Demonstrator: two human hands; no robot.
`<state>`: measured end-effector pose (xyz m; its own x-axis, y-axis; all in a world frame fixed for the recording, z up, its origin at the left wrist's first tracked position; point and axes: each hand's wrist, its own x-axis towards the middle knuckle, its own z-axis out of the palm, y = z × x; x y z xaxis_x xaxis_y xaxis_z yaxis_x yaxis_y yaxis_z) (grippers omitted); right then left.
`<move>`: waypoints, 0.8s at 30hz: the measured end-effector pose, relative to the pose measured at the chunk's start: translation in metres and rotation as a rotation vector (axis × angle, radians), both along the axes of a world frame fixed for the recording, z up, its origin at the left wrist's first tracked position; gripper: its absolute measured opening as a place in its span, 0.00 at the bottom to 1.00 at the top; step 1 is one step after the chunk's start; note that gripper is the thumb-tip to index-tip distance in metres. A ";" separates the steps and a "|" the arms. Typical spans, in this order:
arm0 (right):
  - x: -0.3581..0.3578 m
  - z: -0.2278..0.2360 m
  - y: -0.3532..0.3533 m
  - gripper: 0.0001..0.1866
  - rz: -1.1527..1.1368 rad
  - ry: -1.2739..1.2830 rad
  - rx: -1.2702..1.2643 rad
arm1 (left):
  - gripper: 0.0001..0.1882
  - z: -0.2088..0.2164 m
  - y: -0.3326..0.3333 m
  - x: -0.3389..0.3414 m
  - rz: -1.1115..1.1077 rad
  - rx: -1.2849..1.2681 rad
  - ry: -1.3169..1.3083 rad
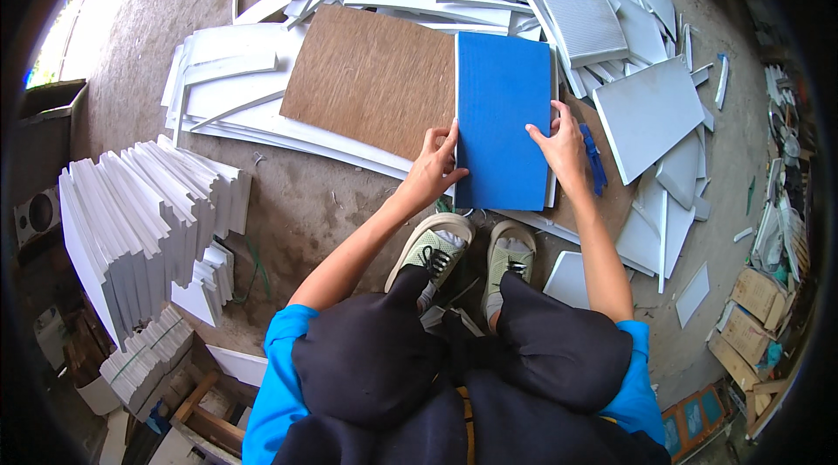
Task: The person sits on the floor and uses a utility knife to cut a blue rectangular sheet placed on a brown board. They repeatedly score the sheet along a straight line, flip it over, and continue cutting until the sheet separates into two pieces. The person then discards the cut-off piece and repeats the process on another sheet.
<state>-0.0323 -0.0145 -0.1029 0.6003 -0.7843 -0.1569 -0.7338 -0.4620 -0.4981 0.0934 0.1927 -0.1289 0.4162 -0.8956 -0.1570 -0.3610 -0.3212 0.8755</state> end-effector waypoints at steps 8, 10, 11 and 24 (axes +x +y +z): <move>0.002 -0.002 0.001 0.33 -0.007 0.038 0.003 | 0.43 -0.005 0.004 0.001 -0.002 -0.078 -0.022; 0.003 -0.002 0.002 0.34 -0.011 0.057 0.018 | 0.44 -0.004 0.003 0.000 0.008 -0.056 0.008; 0.003 -0.002 0.002 0.35 -0.016 0.064 0.029 | 0.44 -0.002 0.002 0.000 0.014 -0.024 0.040; -0.003 -0.008 -0.011 0.42 0.035 -0.021 0.058 | 0.50 0.024 -0.022 -0.063 -0.374 -0.020 -0.696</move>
<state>-0.0353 -0.0254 -0.1110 0.6305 -0.7528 -0.1892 -0.7071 -0.4567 -0.5398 0.0308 0.1704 -0.1052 0.0831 -0.9954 0.0468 -0.9089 -0.0565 0.4132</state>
